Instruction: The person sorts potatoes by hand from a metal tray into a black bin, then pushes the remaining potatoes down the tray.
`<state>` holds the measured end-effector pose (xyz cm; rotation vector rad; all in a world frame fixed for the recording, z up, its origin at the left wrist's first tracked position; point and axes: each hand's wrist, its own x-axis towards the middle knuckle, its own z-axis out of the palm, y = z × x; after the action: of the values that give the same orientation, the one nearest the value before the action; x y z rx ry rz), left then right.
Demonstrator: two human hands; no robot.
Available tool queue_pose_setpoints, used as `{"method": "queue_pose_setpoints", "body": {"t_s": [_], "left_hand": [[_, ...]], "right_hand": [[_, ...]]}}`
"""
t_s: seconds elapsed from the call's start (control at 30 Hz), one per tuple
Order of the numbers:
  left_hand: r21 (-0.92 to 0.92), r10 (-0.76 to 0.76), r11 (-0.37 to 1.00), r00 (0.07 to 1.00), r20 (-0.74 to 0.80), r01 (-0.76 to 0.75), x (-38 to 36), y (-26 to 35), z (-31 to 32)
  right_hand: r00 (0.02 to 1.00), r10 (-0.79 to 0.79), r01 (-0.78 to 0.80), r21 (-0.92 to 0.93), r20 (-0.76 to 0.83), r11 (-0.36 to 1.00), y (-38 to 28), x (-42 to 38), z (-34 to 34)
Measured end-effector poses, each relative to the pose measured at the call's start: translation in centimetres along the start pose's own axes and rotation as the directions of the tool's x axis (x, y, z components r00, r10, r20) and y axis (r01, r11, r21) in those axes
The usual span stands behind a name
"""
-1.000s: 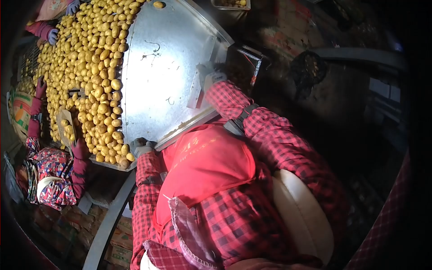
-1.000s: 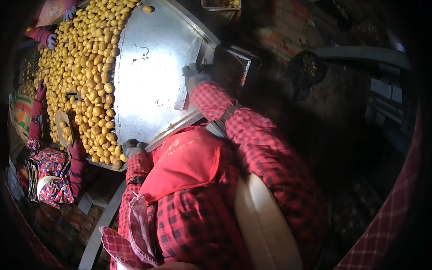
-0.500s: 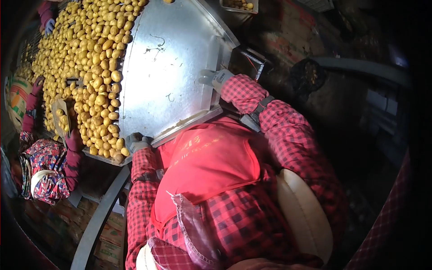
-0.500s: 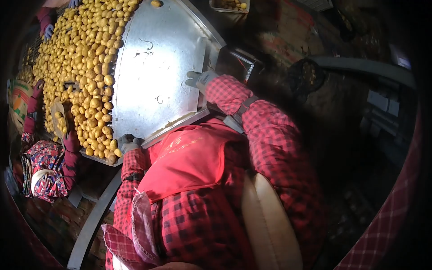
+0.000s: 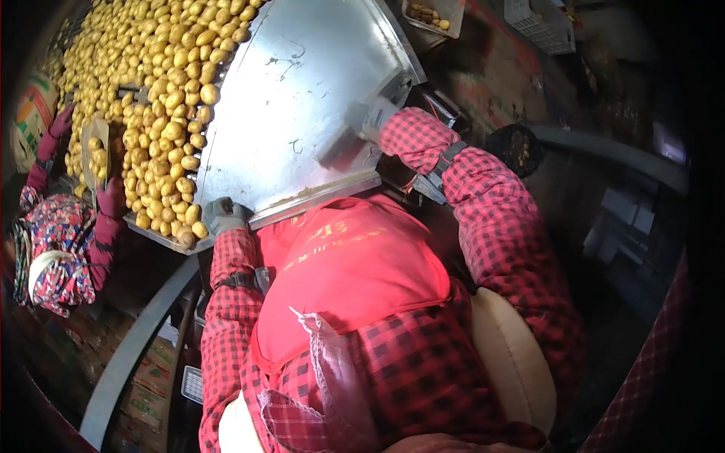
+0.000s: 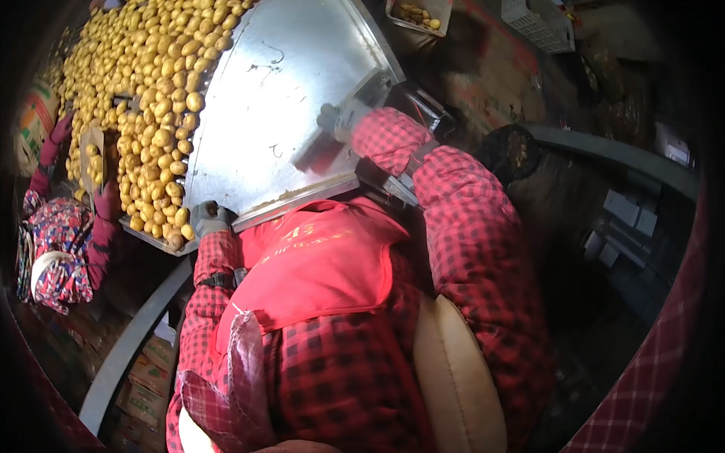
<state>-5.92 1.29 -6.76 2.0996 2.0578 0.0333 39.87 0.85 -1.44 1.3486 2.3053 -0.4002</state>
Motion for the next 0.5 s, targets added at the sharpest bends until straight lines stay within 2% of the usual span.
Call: {"method": "queue_pose_setpoints", "body": {"t_s": [0.1,0.27,0.37,0.4,0.5], "left_hand": [[-0.067,-0.006,0.998,0.999,-0.048,0.003,-0.2,-0.5,0.7],[-0.072,0.076,0.994,0.994,-0.082,-0.082,-0.1,-0.7,0.8],[-0.061,0.025,0.998,0.994,-0.108,-0.032,-0.2,-0.6,1.1],[-0.086,-0.021,0.996,0.997,-0.069,0.015,-0.1,-0.5,1.0],[-0.094,0.004,0.996,0.997,-0.072,-0.011,-0.3,0.2,0.1]], "right_hand": [[0.994,-0.010,0.018,0.070,-0.113,0.997,0.7,2.7,1.6],[0.999,-0.043,0.045,0.128,-0.017,0.991,1.3,4.3,6.2],[0.998,-0.060,0.059,0.150,0.006,0.987,1.5,4.9,9.9],[0.998,-0.064,0.062,0.147,0.006,0.987,1.6,5.0,10.3],[0.997,-0.063,0.069,0.145,-0.042,0.987,1.0,1.4,3.6]]}}
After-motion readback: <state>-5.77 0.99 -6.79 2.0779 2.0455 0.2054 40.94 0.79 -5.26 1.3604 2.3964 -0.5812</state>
